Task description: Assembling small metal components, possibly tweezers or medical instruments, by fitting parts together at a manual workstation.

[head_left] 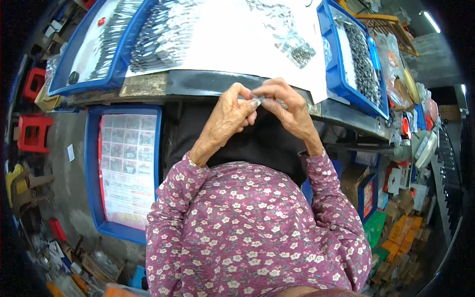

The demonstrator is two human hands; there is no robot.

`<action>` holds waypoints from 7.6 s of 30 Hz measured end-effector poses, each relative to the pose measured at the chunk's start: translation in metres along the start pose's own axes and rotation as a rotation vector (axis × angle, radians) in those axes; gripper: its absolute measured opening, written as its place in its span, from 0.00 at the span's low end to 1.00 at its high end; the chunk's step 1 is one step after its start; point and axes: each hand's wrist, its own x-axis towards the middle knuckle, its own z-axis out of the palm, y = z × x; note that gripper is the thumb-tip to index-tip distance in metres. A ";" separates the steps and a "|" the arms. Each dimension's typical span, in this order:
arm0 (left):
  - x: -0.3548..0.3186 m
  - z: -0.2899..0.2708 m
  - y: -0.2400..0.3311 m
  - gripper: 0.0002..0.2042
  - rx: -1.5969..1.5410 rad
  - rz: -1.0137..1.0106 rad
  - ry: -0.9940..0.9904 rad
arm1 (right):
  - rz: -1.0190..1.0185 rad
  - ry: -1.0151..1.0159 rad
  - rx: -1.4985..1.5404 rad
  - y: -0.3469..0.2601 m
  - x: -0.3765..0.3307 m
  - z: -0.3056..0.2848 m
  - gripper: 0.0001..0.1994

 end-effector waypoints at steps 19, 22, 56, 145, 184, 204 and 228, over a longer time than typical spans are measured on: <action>-0.013 -0.017 0.036 0.09 0.863 0.357 0.176 | -0.441 -0.076 -0.517 -0.019 0.043 0.012 0.13; -0.008 -0.018 0.036 0.12 1.087 0.841 0.423 | -0.429 -0.051 -0.535 -0.015 0.060 0.010 0.11; 0.044 -0.039 0.000 0.15 1.061 0.776 0.431 | -0.316 0.030 -0.706 0.076 0.277 0.047 0.05; -0.030 -0.152 0.163 0.09 1.295 0.664 0.839 | 0.534 0.593 -0.162 0.134 -0.010 -0.224 0.10; -0.013 -0.001 0.011 0.06 -0.322 0.131 0.171 | 0.434 0.149 0.532 -0.027 -0.019 0.028 0.09; -0.009 0.000 -0.006 0.07 -0.262 0.085 0.273 | 0.375 0.084 0.460 -0.023 -0.016 0.035 0.23; -0.006 -0.007 -0.007 0.06 -0.207 0.006 0.172 | 0.470 -0.019 0.781 -0.001 -0.011 0.024 0.16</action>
